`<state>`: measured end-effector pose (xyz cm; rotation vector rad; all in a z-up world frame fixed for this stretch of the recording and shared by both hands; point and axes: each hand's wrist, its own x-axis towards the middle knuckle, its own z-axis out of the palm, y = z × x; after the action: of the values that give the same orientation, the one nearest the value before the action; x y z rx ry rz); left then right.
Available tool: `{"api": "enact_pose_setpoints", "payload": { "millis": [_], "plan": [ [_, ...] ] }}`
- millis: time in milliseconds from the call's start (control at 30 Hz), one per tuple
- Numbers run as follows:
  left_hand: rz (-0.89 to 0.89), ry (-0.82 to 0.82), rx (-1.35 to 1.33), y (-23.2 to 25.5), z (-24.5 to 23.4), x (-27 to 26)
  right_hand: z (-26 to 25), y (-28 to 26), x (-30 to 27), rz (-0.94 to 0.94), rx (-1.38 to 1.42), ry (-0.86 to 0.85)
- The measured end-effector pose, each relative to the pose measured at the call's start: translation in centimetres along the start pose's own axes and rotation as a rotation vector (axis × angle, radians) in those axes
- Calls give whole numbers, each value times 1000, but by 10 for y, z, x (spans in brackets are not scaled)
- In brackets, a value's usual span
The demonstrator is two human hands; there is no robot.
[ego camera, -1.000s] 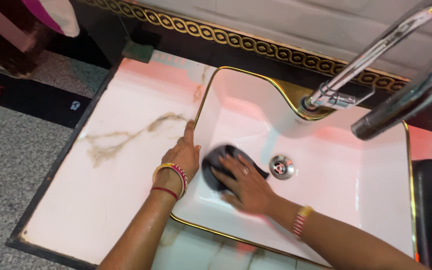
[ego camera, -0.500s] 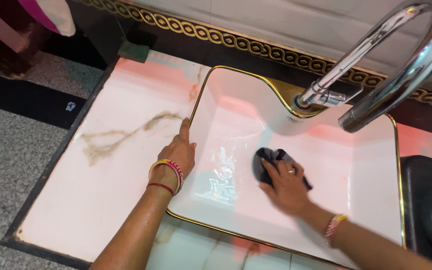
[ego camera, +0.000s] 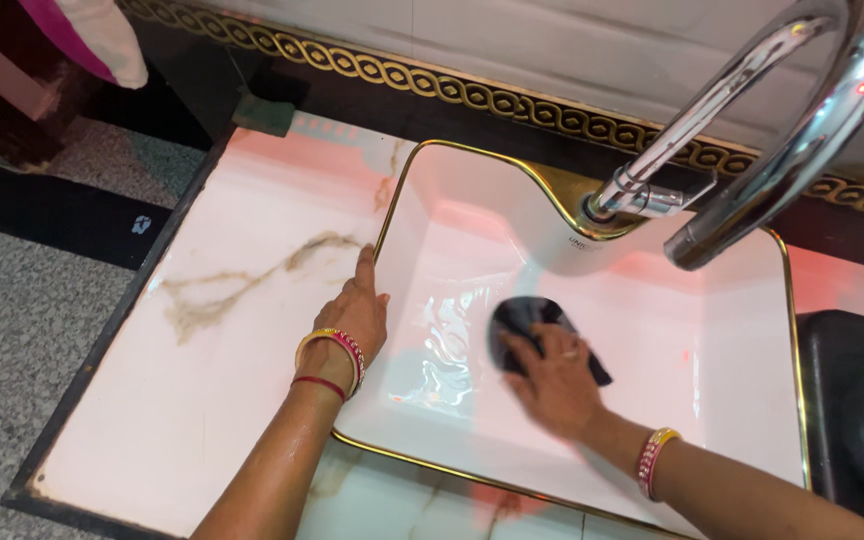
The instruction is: The person washes a cloth in a sink, then uses the wet cloth to wipe down a marble countertop and a metal soap dish mounted on the wall.
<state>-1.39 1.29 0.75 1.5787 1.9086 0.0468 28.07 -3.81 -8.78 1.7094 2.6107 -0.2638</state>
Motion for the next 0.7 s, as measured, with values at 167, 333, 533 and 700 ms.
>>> {"api": "enact_pose_setpoints", "payload": {
  "millis": [167, 333, 533, 700],
  "plan": [
    [0, 4, -36, -2, 1, 1, 9, -29, 64, -188, 32, 247],
    [-3, -2, -28, -2, 4, 5, -2, -42, 175, 118, 32, 348],
    [20, -11, -35, -5, 9, 5, 20, -63, 185, 123, 41, 315],
    [28, 23, -65, -9, 12, 12, 56, -112, 135, 46, 316, 182]
  ]
}}
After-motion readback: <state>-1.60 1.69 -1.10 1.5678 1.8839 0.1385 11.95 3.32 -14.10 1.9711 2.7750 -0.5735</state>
